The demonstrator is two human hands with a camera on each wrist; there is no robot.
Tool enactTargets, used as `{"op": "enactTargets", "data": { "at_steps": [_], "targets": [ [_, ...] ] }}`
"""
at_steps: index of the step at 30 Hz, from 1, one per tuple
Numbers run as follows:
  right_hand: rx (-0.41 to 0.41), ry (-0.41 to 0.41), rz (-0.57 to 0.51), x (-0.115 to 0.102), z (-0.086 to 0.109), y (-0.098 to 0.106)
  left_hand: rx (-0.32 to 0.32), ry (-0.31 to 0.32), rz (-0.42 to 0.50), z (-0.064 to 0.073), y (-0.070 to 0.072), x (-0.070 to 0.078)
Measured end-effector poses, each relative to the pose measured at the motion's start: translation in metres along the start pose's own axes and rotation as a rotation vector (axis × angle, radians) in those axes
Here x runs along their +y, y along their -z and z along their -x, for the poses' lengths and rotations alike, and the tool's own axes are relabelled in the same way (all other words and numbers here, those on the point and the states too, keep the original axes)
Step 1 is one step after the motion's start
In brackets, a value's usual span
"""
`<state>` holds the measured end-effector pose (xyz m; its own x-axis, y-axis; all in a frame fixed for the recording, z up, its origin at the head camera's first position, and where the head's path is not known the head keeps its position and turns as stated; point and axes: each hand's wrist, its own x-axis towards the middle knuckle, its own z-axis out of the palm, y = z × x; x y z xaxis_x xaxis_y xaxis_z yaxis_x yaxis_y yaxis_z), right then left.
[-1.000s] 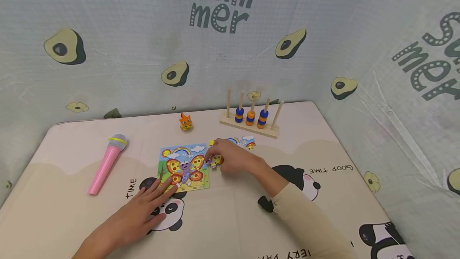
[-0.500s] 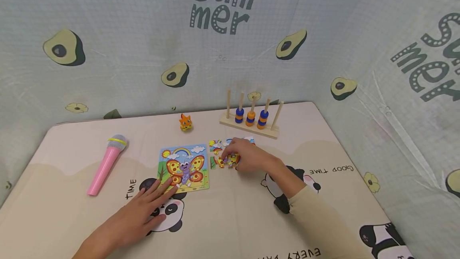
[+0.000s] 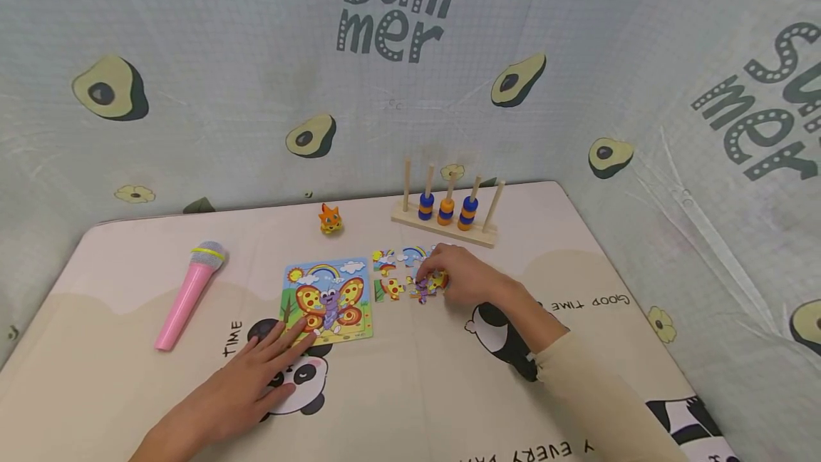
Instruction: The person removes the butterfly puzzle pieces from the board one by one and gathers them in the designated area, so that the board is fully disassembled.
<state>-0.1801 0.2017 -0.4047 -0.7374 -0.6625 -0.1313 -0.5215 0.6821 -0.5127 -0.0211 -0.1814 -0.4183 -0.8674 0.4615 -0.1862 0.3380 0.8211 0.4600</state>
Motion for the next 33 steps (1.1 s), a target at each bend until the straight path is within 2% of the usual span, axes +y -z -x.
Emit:
{"op": "enactTargets", "data": {
  "at_steps": [8, 18, 23, 33],
  "targets": [
    [-0.006, -0.022, 0.013, 0.008, 0.007, 0.003, 0.001, 0.014, -0.002, -0.001, -0.001, 0.001],
    [-0.017, -0.029, 0.016, 0.012, 0.010, 0.003, 0.003, -0.005, -0.001, 0.000, -0.001, 0.001],
    [-0.008, -0.035, 0.043, 0.015, 0.011, 0.001, 0.000, 0.007, -0.002, -0.002, -0.004, 0.000],
    [0.018, -0.016, 0.063, 0.020, 0.010, -0.005, 0.025, -0.014, -0.021, -0.002, -0.011, -0.004]
  ]
}}
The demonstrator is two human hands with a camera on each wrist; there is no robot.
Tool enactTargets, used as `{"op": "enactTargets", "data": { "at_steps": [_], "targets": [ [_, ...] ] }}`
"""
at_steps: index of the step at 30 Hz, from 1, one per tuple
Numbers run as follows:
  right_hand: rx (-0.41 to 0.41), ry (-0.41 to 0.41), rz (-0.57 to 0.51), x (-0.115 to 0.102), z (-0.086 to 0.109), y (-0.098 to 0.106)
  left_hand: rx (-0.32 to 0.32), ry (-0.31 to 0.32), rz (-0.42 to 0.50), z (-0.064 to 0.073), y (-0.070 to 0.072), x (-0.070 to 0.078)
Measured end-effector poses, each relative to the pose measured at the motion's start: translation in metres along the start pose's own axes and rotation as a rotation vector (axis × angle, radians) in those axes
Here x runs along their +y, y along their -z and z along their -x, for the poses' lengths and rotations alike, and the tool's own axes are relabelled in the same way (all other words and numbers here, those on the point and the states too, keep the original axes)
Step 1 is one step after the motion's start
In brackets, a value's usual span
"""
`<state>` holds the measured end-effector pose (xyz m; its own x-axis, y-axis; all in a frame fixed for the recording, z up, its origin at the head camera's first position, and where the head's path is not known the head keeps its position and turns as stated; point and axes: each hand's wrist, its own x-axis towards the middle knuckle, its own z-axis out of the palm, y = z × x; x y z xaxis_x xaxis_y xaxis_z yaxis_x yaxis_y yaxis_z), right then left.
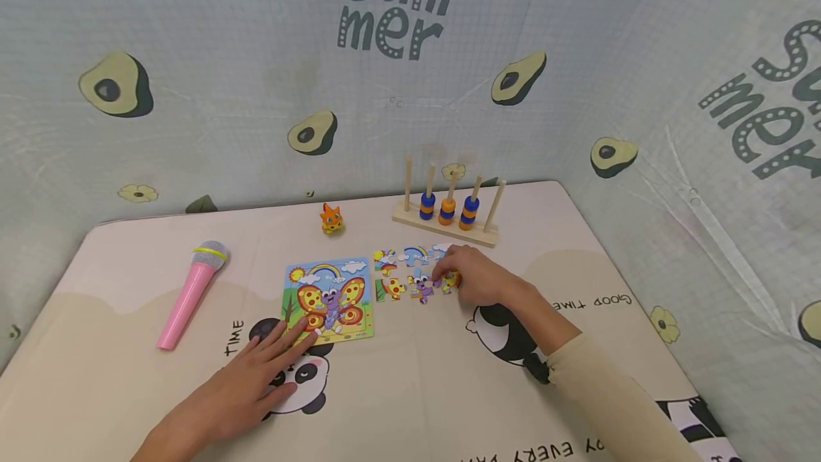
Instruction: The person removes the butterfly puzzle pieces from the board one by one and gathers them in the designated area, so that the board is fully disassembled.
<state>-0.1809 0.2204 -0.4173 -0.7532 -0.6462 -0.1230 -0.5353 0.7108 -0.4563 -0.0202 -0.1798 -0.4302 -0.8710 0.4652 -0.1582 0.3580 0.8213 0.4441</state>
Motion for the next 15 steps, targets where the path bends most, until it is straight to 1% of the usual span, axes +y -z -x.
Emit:
{"op": "enactTargets", "data": {
  "at_steps": [5, 12, 15],
  "targets": [
    [0.007, 0.015, 0.007, 0.0017, -0.0004, -0.0010, 0.001, 0.008, -0.002, -0.0004, -0.0012, -0.0001],
    [0.004, -0.009, -0.004, 0.0019, -0.0001, -0.0005, -0.001, 0.010, 0.004, -0.0005, -0.0018, 0.0000],
    [0.008, -0.005, -0.004, 0.0034, 0.0003, -0.0009, -0.004, 0.016, 0.003, -0.0006, -0.0023, 0.0000]
  ]
}}
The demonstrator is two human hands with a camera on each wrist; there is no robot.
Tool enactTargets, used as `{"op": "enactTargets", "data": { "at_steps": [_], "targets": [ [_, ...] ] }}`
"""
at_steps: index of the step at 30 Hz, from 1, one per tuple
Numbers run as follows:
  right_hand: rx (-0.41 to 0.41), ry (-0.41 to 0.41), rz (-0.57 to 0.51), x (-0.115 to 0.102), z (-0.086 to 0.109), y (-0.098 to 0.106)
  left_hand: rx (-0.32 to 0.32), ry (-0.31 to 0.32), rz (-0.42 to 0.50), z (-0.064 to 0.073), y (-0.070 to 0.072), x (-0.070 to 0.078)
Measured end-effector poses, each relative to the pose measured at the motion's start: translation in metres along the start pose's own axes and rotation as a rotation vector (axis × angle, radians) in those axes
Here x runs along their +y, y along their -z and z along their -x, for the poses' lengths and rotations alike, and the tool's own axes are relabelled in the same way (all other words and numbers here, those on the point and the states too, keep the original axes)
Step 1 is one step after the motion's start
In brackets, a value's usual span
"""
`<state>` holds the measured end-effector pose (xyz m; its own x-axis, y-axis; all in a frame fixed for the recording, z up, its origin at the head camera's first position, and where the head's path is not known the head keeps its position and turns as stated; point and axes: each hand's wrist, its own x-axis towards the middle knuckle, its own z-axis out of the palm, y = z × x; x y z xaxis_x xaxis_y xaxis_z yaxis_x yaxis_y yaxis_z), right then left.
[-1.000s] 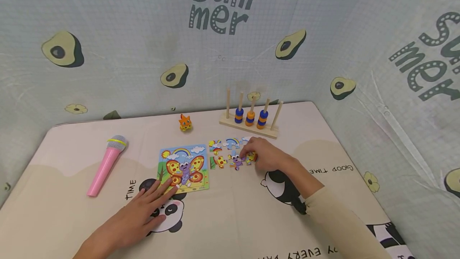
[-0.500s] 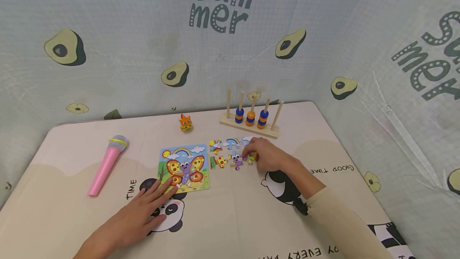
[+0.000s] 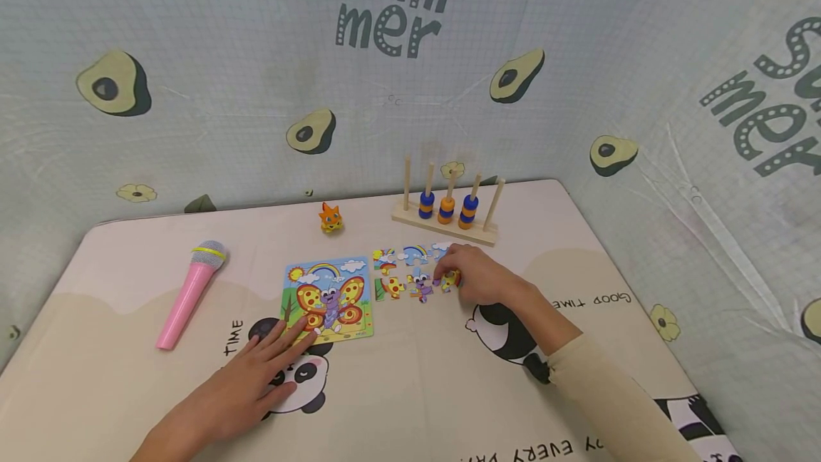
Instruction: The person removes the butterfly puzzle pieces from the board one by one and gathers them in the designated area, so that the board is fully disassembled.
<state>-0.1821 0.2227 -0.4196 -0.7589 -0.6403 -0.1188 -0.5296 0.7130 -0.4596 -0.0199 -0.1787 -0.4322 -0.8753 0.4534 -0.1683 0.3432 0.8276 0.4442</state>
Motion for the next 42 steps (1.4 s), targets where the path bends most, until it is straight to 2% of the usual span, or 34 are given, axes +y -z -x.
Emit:
{"op": "enactTargets", "data": {
  "at_steps": [12, 19, 26, 36, 42],
  "targets": [
    [0.003, 0.006, -0.016, -0.002, 0.002, 0.001, 0.002, -0.007, 0.008, 0.003, 0.001, 0.002],
    [0.048, 0.013, -0.002, -0.012, 0.003, 0.004, 0.000, -0.010, -0.019, 0.004, 0.003, 0.003],
    [0.069, 0.056, -0.044, -0.032, -0.006, 0.003, 0.010, -0.021, -0.066, 0.004, 0.008, 0.003],
    [0.009, 0.151, -0.072, -0.070, -0.033, -0.009, 0.005, -0.039, -0.079, 0.006, 0.008, 0.004],
    [-0.039, 0.180, -0.110, -0.090, -0.046, -0.016, 0.018, -0.082, -0.120, 0.009, 0.011, 0.005]
  ]
}}
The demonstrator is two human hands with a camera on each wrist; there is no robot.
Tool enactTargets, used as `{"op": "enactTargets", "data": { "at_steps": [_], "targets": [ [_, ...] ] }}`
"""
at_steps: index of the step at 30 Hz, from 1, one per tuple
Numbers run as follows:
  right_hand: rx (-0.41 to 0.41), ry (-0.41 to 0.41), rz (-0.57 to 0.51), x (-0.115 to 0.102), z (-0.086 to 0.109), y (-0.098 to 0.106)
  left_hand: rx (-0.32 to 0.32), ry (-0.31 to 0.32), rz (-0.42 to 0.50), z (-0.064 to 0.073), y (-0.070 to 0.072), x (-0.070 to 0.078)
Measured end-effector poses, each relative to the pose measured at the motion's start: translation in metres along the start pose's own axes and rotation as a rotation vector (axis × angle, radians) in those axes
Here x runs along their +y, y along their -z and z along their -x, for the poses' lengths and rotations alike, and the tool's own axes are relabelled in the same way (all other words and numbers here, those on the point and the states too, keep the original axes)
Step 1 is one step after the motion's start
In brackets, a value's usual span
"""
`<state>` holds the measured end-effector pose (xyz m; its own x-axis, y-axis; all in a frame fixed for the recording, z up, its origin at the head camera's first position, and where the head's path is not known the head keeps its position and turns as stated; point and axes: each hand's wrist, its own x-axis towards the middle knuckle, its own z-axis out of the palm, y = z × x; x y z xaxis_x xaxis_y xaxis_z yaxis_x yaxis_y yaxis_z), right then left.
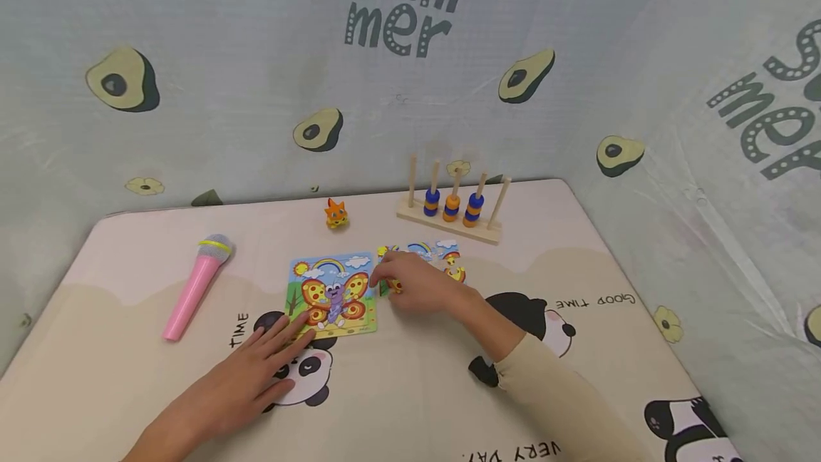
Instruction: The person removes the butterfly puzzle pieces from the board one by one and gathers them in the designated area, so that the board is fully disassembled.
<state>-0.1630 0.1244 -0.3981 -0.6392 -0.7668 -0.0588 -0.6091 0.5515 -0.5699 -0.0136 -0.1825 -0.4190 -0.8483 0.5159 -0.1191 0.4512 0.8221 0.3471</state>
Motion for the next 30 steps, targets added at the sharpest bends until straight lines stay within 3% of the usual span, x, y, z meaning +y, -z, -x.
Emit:
{"op": "enactTargets", "data": {
  "at_steps": [5, 11, 20, 30],
  "targets": [
    [-0.050, -0.001, -0.006, -0.017, -0.016, -0.009, 0.017, -0.008, -0.022, 0.004, 0.001, 0.000],
    [-0.105, 0.024, 0.023, -0.039, -0.036, -0.021, 0.023, 0.027, -0.029, 0.011, -0.002, -0.002],
    [-0.142, 0.070, 0.050, -0.053, -0.059, -0.038, 0.072, 0.053, -0.058, 0.018, -0.008, -0.006],
    [-0.186, 0.015, 0.095, -0.064, -0.070, -0.054, 0.030, 0.096, -0.030, 0.017, -0.011, -0.009]
  ]
}}
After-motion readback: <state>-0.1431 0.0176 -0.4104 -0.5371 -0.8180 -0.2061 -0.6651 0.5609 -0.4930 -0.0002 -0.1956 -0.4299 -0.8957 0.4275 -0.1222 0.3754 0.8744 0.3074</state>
